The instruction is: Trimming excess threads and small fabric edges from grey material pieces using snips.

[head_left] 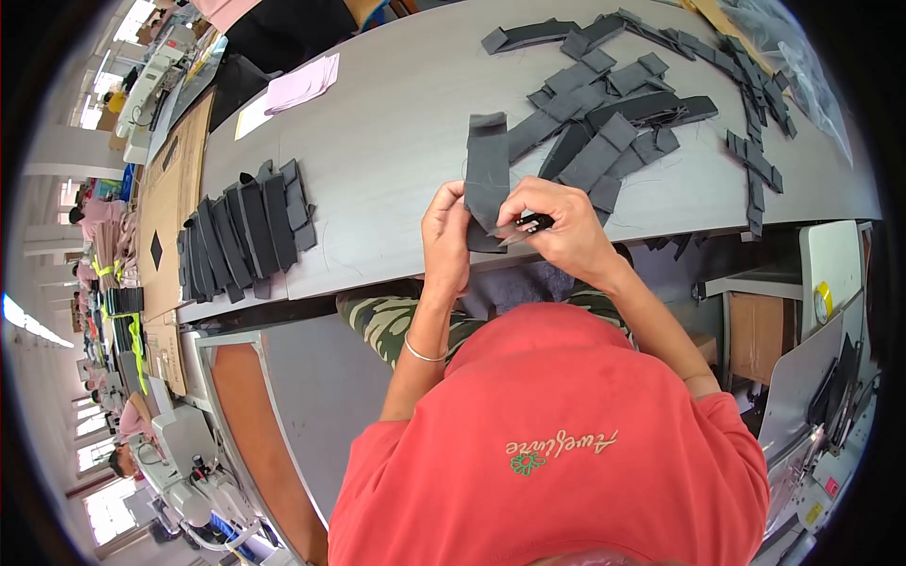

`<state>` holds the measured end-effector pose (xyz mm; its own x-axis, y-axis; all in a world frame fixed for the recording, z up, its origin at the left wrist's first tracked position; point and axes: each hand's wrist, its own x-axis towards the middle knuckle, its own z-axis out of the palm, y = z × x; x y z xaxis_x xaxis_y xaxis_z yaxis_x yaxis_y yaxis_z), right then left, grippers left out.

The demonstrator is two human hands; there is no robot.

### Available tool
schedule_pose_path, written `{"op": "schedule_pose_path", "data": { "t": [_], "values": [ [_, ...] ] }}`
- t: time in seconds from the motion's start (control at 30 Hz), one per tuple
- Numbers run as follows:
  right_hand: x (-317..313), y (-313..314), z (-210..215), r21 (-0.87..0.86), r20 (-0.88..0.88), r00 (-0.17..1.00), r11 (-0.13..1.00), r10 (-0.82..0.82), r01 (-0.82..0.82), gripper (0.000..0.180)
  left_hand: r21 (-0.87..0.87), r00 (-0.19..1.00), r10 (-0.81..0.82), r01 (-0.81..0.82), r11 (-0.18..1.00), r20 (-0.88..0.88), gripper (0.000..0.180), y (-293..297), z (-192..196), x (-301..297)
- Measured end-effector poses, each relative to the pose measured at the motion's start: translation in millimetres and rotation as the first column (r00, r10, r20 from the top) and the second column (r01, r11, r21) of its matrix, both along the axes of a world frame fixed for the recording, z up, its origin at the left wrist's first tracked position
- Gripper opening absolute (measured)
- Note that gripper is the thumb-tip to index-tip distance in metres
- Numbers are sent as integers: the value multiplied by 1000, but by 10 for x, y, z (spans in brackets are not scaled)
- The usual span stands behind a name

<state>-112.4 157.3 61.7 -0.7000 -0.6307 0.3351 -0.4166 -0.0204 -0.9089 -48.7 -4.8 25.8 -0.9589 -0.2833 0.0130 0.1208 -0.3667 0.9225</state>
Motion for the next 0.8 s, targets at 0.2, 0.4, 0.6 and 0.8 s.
{"op": "schedule_pose_path", "data": {
  "t": [0.2, 0.4, 0.6, 0.8],
  "values": [
    [48, 32, -40, 136, -170, 984, 988, -52, 76, 25, 96, 1000, 16, -18, 995, 18, 13, 36, 45, -15],
    [-44, 96, 44, 38, -144, 960, 968, -239, 246, 19, 148, 998, 54, -51, 988, -18, 17, 2, 139, -39],
    [-134, 66, -26, 58, -441, 825, 906, -353, 419, 18, 144, 998, 55, -51, 988, -19, 18, 33, 129, -38],
    [-118, 15, -47, 70, -439, 813, 887, -383, 456, 18, 131, 999, 52, -50, 990, -11, 18, 74, 164, -58]
  ]
}}
